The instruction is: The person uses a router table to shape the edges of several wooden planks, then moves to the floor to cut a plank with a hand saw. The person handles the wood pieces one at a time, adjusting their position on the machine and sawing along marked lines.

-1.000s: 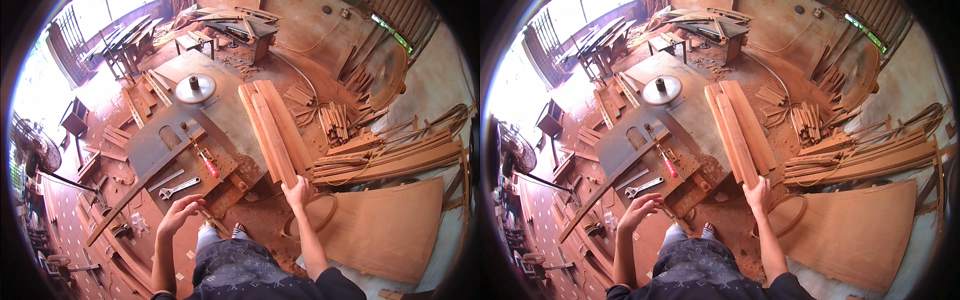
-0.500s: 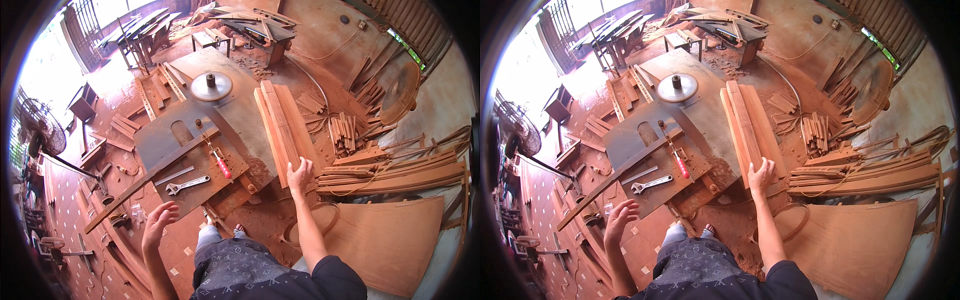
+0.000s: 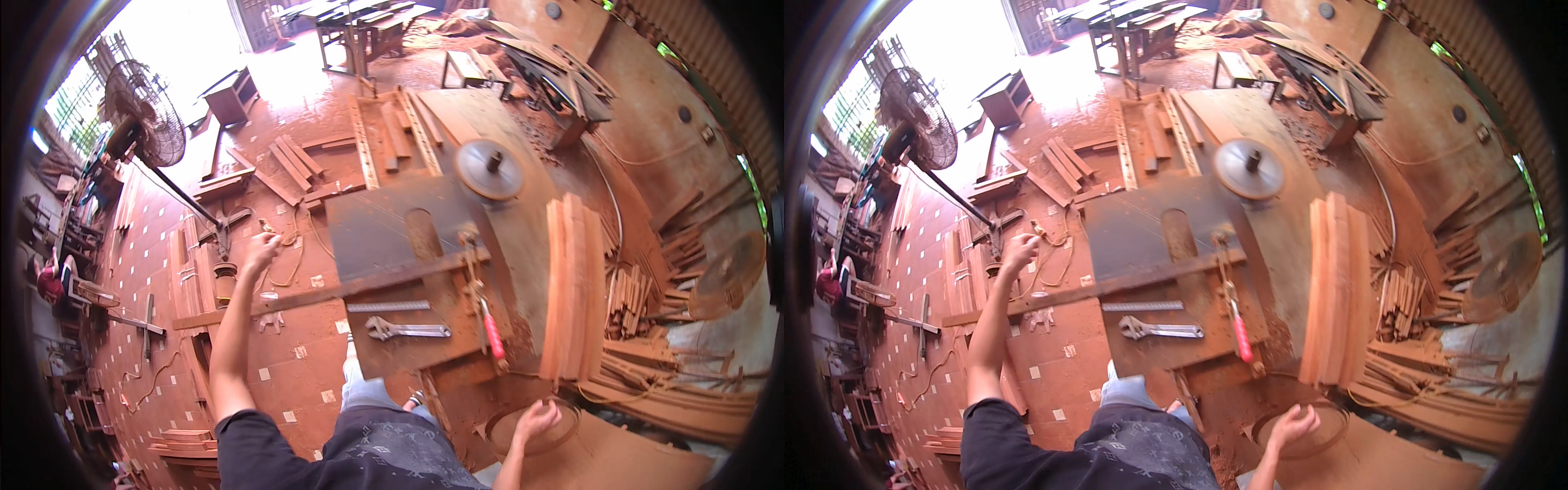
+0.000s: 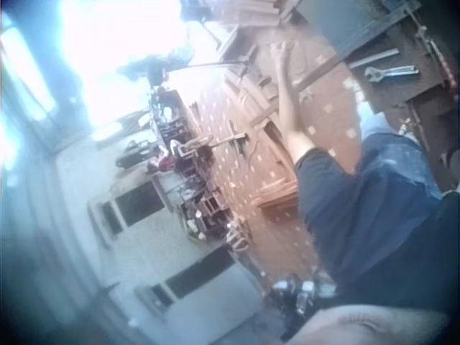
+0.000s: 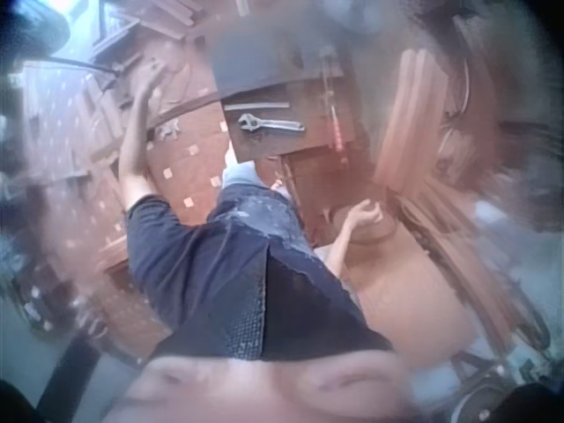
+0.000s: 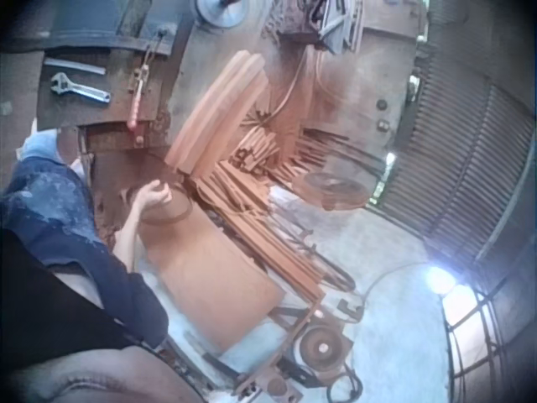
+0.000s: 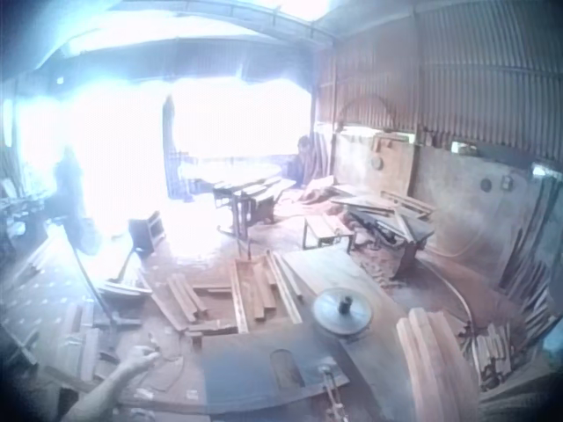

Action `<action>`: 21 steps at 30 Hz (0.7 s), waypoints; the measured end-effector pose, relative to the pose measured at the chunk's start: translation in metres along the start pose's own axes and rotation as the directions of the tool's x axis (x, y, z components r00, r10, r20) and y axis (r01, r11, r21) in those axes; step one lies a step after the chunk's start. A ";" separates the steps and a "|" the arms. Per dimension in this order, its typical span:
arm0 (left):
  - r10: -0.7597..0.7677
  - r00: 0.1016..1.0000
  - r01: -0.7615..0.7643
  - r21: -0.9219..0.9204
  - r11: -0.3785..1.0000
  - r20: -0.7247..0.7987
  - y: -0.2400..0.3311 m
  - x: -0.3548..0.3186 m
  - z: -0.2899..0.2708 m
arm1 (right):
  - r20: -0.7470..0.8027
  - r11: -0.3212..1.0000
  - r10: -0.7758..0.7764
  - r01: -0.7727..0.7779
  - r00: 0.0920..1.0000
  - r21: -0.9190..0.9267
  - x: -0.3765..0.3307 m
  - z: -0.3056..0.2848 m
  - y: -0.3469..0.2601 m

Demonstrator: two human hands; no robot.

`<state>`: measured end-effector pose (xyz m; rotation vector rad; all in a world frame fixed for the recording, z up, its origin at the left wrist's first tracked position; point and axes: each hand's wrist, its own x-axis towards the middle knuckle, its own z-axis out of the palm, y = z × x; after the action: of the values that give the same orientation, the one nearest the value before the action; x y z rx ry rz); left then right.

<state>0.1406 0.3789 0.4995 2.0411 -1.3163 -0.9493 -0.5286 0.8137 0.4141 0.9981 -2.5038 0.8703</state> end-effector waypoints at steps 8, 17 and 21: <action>0.084 0.968 -0.166 0.350 0.922 0.238 -0.074 0.242 0.141 | 0.394 0.440 0.880 -0.139 0.267 -0.887 -0.141 0.004 0.048; 0.235 0.908 -0.282 0.091 0.955 0.346 -0.059 0.346 0.308 | 0.788 0.853 0.521 -0.243 0.328 -0.462 -0.102 0.145 -0.222; 0.316 0.871 -0.380 0.109 0.918 0.375 -0.041 0.368 0.360 | 0.780 0.837 0.543 -0.271 0.312 -0.475 -0.091 0.171 -0.257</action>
<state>-0.0175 0.0357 0.1468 1.7121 -1.9512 -1.0868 -0.2935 0.6047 0.3476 0.8263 -3.8126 -0.0599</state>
